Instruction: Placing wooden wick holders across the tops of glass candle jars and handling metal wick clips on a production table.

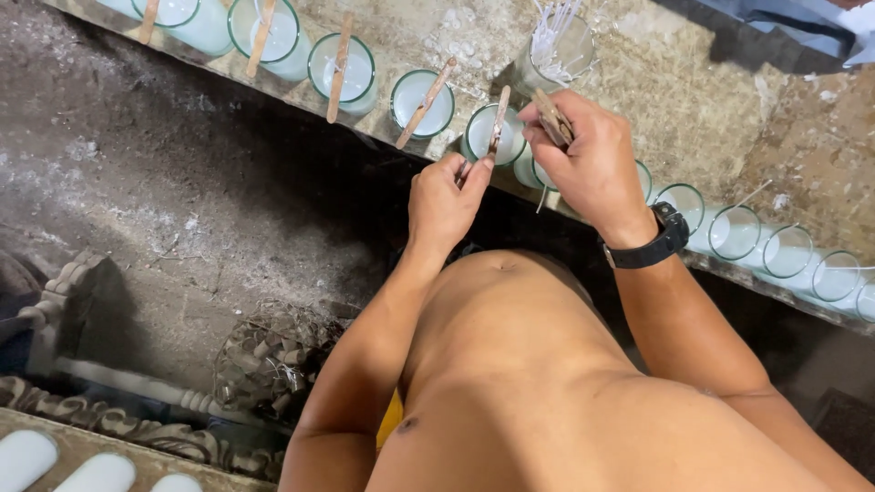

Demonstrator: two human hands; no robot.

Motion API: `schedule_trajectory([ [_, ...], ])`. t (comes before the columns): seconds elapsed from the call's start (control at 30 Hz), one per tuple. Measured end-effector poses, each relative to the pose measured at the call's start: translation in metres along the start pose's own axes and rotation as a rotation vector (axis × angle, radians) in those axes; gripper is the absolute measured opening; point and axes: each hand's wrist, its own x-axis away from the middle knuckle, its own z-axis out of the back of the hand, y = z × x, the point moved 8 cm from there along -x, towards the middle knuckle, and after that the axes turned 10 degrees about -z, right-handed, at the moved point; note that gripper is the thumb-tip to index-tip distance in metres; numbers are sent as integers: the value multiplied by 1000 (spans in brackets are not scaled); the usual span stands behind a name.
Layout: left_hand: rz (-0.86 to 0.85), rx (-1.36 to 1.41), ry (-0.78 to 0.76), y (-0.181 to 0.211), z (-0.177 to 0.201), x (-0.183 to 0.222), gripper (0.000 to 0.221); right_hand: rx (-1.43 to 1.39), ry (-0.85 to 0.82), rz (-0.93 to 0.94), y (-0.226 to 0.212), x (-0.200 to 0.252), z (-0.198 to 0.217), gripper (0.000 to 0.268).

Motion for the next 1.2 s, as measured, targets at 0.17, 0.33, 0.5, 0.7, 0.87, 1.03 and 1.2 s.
schedule_trajectory([
  [0.17, -43, -135, -59, 13, 0, 3, 48, -388, -200, -264, 6, 4, 4, 7],
  [0.33, -104, -214, -54, 22, 18, 16, 47, -1347, -377, -515, 41, 6, -6, 19],
  [0.5, -219, 0, -77, 61, 16, 42, 13, -1517, -259, -442, 55, 8, 6, 25],
  [0.7, -428, -124, -462, 141, -43, 54, 26, -1428, -8, -309, 56, 14, 32, 27],
  [0.87, -390, -217, -523, 133, -74, 57, 17, -1405, 177, -278, 78, 15, 69, 25],
  [1.03, -234, -25, -512, 130, -80, 68, 12, -1358, 383, -259, 124, 13, 137, 25],
  [1.2, -207, 82, -406, 134, -86, 67, 14, -723, -49, -271, 85, 20, 122, 14],
])
